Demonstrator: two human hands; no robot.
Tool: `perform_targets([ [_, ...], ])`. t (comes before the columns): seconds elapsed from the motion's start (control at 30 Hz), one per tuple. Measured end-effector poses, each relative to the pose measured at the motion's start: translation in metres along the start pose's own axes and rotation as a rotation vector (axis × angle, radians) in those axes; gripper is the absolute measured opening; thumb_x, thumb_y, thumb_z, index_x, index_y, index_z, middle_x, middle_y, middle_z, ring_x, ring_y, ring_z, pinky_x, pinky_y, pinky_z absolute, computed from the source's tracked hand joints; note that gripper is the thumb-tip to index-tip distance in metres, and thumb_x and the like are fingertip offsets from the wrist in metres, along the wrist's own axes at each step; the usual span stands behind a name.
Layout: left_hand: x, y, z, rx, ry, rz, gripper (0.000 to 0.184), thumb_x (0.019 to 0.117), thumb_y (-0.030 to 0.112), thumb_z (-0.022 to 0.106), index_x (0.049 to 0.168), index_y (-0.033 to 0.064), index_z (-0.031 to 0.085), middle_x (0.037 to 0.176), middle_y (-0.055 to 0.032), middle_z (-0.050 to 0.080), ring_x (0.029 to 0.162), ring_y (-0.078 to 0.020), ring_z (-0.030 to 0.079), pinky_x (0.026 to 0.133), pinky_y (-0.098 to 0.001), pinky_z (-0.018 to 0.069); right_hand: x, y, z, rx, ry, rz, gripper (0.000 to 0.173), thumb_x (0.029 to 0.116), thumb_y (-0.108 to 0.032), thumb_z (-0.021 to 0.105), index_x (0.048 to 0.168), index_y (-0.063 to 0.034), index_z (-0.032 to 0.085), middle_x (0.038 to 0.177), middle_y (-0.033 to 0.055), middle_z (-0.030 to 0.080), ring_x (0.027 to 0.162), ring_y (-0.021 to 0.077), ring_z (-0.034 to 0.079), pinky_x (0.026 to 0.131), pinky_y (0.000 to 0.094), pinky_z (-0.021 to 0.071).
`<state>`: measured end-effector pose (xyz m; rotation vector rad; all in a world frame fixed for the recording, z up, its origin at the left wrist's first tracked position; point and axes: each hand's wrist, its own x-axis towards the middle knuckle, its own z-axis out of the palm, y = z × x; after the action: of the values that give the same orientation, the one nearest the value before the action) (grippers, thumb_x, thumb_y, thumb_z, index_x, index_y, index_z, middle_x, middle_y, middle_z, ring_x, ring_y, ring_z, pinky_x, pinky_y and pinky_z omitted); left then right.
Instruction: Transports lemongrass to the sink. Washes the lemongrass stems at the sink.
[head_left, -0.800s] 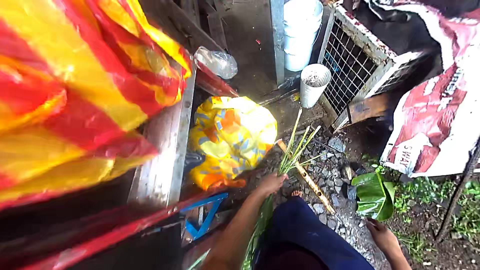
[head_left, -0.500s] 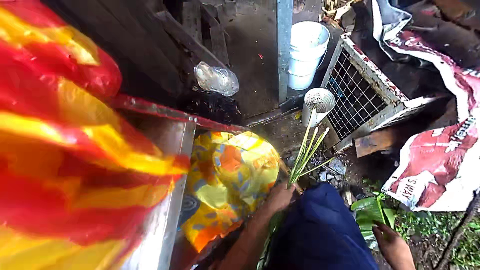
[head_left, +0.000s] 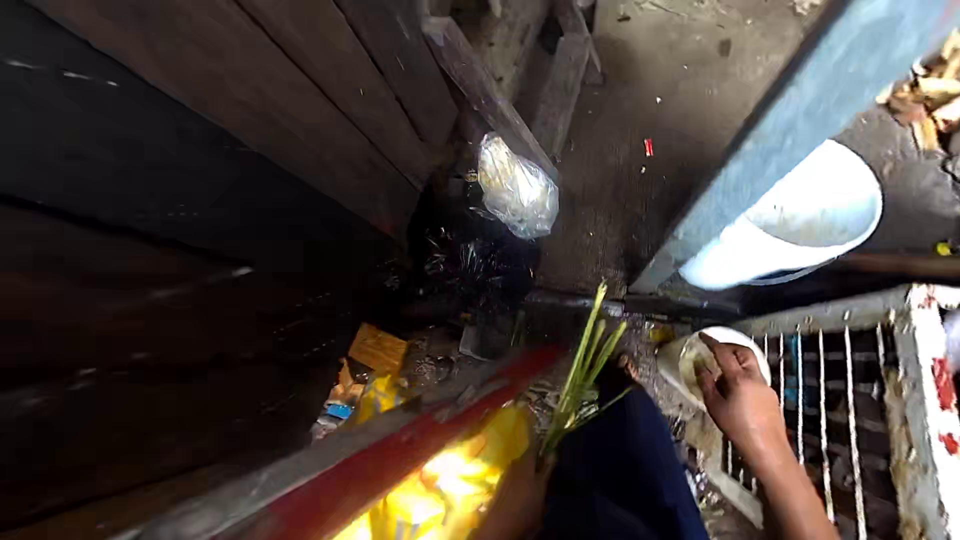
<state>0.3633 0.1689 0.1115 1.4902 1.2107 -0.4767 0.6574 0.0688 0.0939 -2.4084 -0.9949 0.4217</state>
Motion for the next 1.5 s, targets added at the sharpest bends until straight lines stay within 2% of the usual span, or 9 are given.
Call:
perform_targets([
  [0.4,0.053,0.253,-0.153,-0.050,0.166,-0.013,0.050,0.1107,0.035,0.043,0.148,0.0019,0.048,0.128,-0.0318,0.061,0.121,-0.0474,0.060,0.103,-0.0648,0.0435,0.143,-0.062,-0.131,0.062,-0.213,-0.193,0.033,0.0931,-0.009,0.065,0.124,-0.0002,0.072,0.121,0.0262,0.067,0.099,0.0373,0.071,0.082,0.0541,0.0598],
  [0.47,0.058,0.294,-0.198,-0.097,0.160,0.052,0.049,0.1109,0.035,0.043,0.145,0.0011,0.050,0.122,-0.0293,0.063,0.112,-0.0433,0.063,0.098,-0.0612,0.0472,0.168,-0.085,-0.141,0.082,-0.237,-0.241,0.034,0.0928,-0.009,0.064,0.125,-0.0008,0.072,0.119,0.0251,0.067,0.094,0.0343,0.071,0.078,0.0509,0.0603],
  [0.53,0.068,0.331,-0.240,-0.190,0.143,0.148,0.042,0.1110,0.034,0.043,0.140,0.0061,0.053,0.095,-0.0143,0.061,0.077,-0.0238,0.058,0.072,-0.0425,0.0505,0.193,-0.111,-0.146,0.123,-0.235,-0.279,0.034,0.0925,-0.010,0.065,0.125,-0.0025,0.072,0.122,0.0241,0.066,0.088,0.0308,0.072,0.074,0.0479,0.0618],
  [0.67,0.114,0.397,-0.326,-0.506,-0.075,0.375,0.024,0.1113,0.027,0.041,0.123,0.0121,0.058,0.066,0.0077,0.044,0.048,-0.0024,0.038,0.045,-0.0184,0.0351,0.258,-0.155,-0.154,0.233,-0.162,-0.298,0.034,0.0906,-0.007,0.066,0.123,-0.0011,0.072,0.123,0.0247,0.064,0.082,0.0238,0.069,0.070,0.0379,0.0608],
  [0.83,0.163,0.483,-0.443,-0.492,-0.298,0.457,0.027,0.1119,0.026,0.036,0.124,0.0140,0.057,0.066,0.0090,0.046,0.046,-0.0002,0.037,0.043,-0.0158,0.0349,0.315,-0.192,-0.169,0.349,0.036,0.008,0.035,0.0944,0.001,0.059,0.126,0.0146,0.063,0.122,0.0351,0.064,0.105,0.0381,0.068,0.089,0.0453,0.0571],
  [0.97,0.162,0.552,-0.515,-0.438,-0.352,0.511,0.029,0.1111,0.022,0.035,0.127,0.0133,0.057,0.066,0.0095,0.049,0.045,0.0012,0.039,0.042,-0.0142,0.0355,0.332,-0.217,-0.199,0.533,0.190,0.383,0.042,0.1012,-0.006,0.054,0.137,0.0163,0.051,0.129,0.0305,0.060,0.103,0.0174,0.065,0.090,0.0307,0.0542],
  [1.17,0.151,0.626,-0.548,-0.310,-0.265,0.554,0.026,0.1102,0.016,0.039,0.126,0.0112,0.059,0.066,0.0096,0.046,0.049,0.0001,0.039,0.046,-0.0153,0.0355,0.382,-0.236,-0.241,0.434,0.356,0.461,0.038,0.1005,-0.006,0.052,0.134,0.0095,0.059,0.127,0.0324,0.058,0.084,0.0273,0.066,0.074,0.0419,0.0576],
  [1.37,0.145,0.665,-0.548,-0.121,-0.153,0.538,0.026,0.1093,0.015,0.043,0.129,0.0117,0.060,0.066,0.0093,0.043,0.050,-0.0011,0.038,0.048,-0.0178,0.0347,0.433,-0.219,-0.266,0.391,0.489,0.519,0.031,0.1023,-0.007,0.052,0.124,0.0108,0.065,0.117,0.0331,0.064,0.088,0.0364,0.065,0.078,0.0514,0.0545],
  [1.5,0.155,0.679,-0.557,-0.135,-0.282,0.502,0.027,0.1059,0.011,0.040,0.123,0.0113,0.061,0.062,0.0125,0.042,0.047,0.0018,0.036,0.045,-0.0154,0.0339,0.509,-0.210,-0.282,0.664,0.569,0.536,0.034,0.1073,-0.014,0.047,0.123,0.0114,0.064,0.112,0.0212,0.068,0.086,0.0140,0.062,0.077,0.0328,0.0529],
])
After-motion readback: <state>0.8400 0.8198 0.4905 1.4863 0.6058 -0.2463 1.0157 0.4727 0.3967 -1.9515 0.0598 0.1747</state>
